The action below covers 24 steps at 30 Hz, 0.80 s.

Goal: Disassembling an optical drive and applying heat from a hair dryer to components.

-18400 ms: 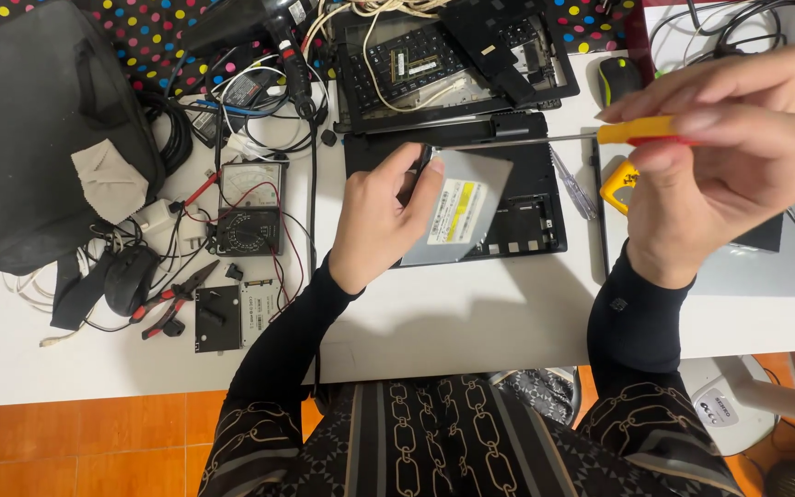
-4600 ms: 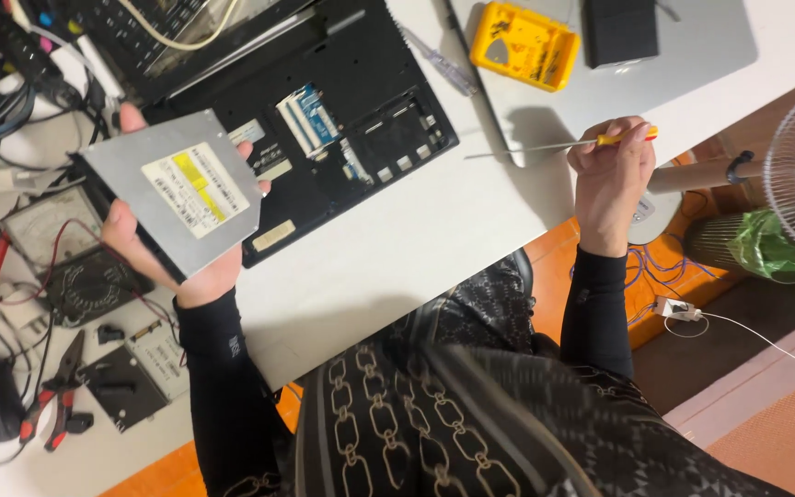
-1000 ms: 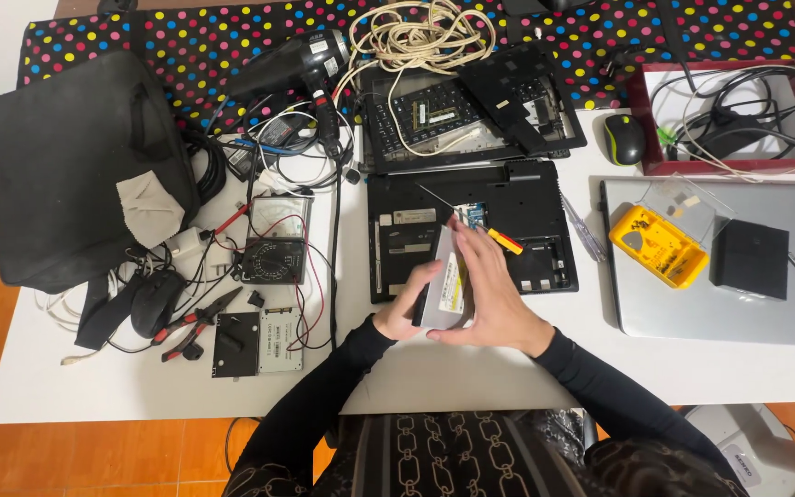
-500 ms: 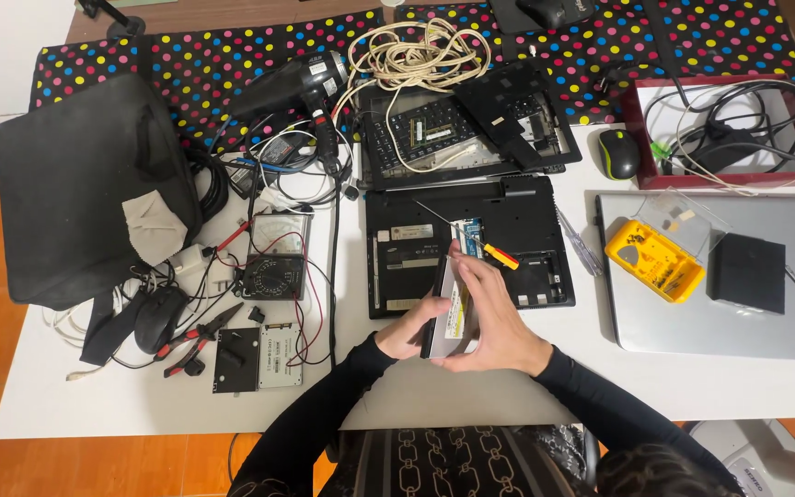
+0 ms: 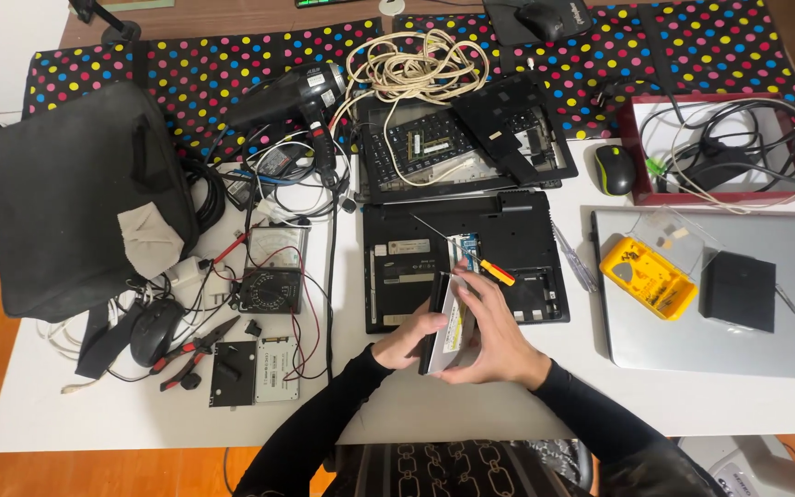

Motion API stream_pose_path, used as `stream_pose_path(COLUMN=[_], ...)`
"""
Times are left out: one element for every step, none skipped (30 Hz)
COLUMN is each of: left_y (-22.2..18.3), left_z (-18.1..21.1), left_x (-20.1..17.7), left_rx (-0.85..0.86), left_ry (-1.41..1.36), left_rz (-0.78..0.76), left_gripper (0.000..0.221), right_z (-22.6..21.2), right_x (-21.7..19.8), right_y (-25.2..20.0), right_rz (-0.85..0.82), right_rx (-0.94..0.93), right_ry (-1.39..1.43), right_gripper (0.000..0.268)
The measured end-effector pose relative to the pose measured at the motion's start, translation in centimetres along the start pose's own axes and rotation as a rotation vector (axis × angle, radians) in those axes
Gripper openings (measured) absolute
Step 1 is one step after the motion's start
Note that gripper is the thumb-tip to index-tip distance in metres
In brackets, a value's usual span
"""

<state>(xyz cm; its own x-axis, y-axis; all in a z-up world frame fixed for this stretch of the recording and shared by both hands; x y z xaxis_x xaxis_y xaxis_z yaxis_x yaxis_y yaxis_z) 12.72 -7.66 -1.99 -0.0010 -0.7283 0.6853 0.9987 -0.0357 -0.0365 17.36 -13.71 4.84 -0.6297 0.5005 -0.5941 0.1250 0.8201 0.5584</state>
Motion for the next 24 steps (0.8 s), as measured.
stream_pose_path(left_y=[-0.1,-0.2,-0.3,-0.3,-0.4,-0.3,-0.3,-0.4,-0.5,-0.6,-0.7,-0.8,-0.9,-0.7,-0.7,-0.5,-0.4,-0.3,-0.1,-0.2,-0.1,-0.2,-0.3,-0.3], left_z=[0.0,0.1,-1.1,-2.6,-4.0,-4.2,-4.8,-5.6,-5.5,-5.5,-5.5,-4.8,-3.8,-2.8,-2.1,-1.1,-0.1,-0.4,-0.3,-0.3,-0.1,0.0,0.2,0.1], left_x=[0.1,0.1,-0.8,-1.5,-2.3,-2.6,-3.0,-3.2,-3.1,-3.0,-2.8,-2.2,-1.3,-0.6,-0.1,0.5,1.0,0.5,0.1,-0.3,-0.2,-0.1,0.1,0.2], left_rx=[-0.014,-0.026,-0.03,-0.055,-0.08,-0.081,-0.116,-0.15,-0.151,-0.154,-0.158,-0.156,-0.132,-0.107,-0.105,-0.067,-0.028,-0.026,0.023,0.069,0.07,0.082,0.094,0.09], left_ry=[0.02,0.042,0.045,0.029,0.013,0.017,-0.014,-0.051,-0.053,-0.069,-0.086,-0.086,-0.058,-0.026,-0.024,0.035,0.093,0.094,0.162,0.227,0.228,0.244,0.261,0.259], left_rz=[-0.003,-0.009,-0.007,-0.025,-0.043,-0.044,-0.046,-0.044,-0.043,-0.048,-0.053,-0.05,-0.061,-0.078,-0.081,-0.084,-0.087,-0.09,-0.091,-0.09,-0.089,-0.091,-0.092,-0.095], left_gripper=[0.1,0.101,0.101,0.102,0.103,0.103,0.103,0.103,0.103,0.104,0.105,0.105,0.109,0.112,0.112,0.117,0.121,0.121,0.123,0.125,0.125,0.126,0.126,0.126], right_z=[-0.2,-0.4,-0.5,-0.7,-0.9,-0.8,-0.8,-0.9,-0.9,-0.6,-0.4,-0.3,-0.5,-0.5,-0.6,-0.8,-0.9,-1.1,-1.4,-1.9,-1.9,-2.1,-2.3,-2.1], right_x=[0.0,0.0,-0.1,-0.2,-0.3,-0.3,-0.3,-0.3,-0.2,-0.1,-0.1,0.1,0.1,-0.1,0.0,0.0,0.0,-0.1,-0.4,-0.5,-0.6,-0.8,-0.9,-0.8], right_y=[0.1,0.2,0.3,0.4,0.5,0.6,0.6,0.5,0.4,0.3,0.2,0.2,0.1,0.1,0.0,0.0,-0.1,0.1,0.2,0.3,0.4,0.4,0.4,0.2], right_rz=[-0.007,-0.014,-0.01,-0.016,-0.021,-0.017,-0.014,-0.016,-0.017,-0.03,-0.042,-0.044,-0.037,-0.027,-0.026,-0.027,-0.028,-0.028,-0.017,-0.006,-0.007,0.0,0.007,0.009], right_rx=[-0.008,-0.019,-0.018,-0.029,-0.04,-0.041,-0.05,-0.057,-0.055,-0.038,-0.02,-0.021,-0.038,-0.056,-0.059,-0.071,-0.083,-0.086,-0.111,-0.134,-0.135,-0.149,-0.164,-0.16], right_ry=[0.014,0.025,0.027,0.024,0.02,0.019,0.023,0.031,0.032,0.04,0.048,0.051,0.058,0.059,0.055,0.028,0.0,-0.003,0.002,0.009,0.01,0.014,0.017,0.016], right_gripper=[0.138,0.139,0.139,0.139,0.139,0.139,0.139,0.139,0.139,0.138,0.138,0.138,0.137,0.137,0.137,0.136,0.135,0.135,0.134,0.132,0.132,0.131,0.129,0.129])
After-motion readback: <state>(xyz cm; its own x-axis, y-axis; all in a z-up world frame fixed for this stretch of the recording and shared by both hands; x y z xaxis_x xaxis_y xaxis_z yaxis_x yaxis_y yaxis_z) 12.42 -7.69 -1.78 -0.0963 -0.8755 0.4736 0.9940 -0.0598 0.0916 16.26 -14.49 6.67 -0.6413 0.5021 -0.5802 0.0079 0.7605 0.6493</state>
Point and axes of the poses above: each hand's wrist, its own y-axis towards the middle knuckle, its own x-axis out of the palm, z = x × y, the point moved 10 cm from there along y, towards the middle knuckle
